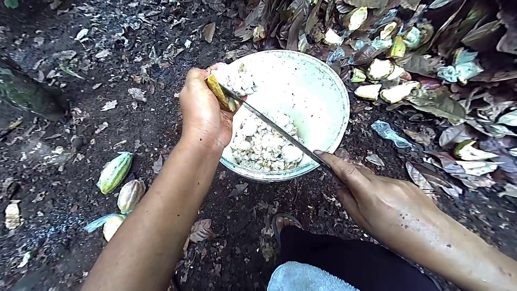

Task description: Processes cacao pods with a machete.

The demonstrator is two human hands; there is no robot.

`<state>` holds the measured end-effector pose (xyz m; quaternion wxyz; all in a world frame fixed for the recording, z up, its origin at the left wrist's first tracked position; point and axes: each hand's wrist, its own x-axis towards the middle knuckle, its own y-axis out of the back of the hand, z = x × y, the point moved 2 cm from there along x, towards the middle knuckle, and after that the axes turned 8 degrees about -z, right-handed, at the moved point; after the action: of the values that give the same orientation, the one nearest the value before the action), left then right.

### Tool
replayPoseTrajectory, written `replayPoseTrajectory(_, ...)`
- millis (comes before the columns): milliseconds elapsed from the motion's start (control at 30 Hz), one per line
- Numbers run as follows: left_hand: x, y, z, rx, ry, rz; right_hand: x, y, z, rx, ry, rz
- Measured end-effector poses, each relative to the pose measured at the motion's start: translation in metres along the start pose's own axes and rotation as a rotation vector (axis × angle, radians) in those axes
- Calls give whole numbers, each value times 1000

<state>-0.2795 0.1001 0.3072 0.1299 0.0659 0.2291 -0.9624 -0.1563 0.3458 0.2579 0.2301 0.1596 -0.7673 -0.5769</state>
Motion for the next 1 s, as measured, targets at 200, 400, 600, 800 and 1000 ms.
replayPoseTrajectory(200, 1, -1, -4, -194, -99, -48, 4, -6, 12, 622, -102, -305)
replayPoseTrajectory(400, 3, 2, -5, -488, -162, -105, 17, -21, 26, 1398, 37, -440)
replayPoseTrajectory(600, 13, 23, 4, -441, -63, -280, 14, -25, 26, 1144, 7, -198)
replayPoseTrajectory(800, 4, 108, 21, -404, -46, -292, 16, -19, 27, 1576, -80, -226)
replayPoseTrajectory(1000, -84, 338, -43, -383, -113, 599, 19, -12, 55, 2149, -175, -378)
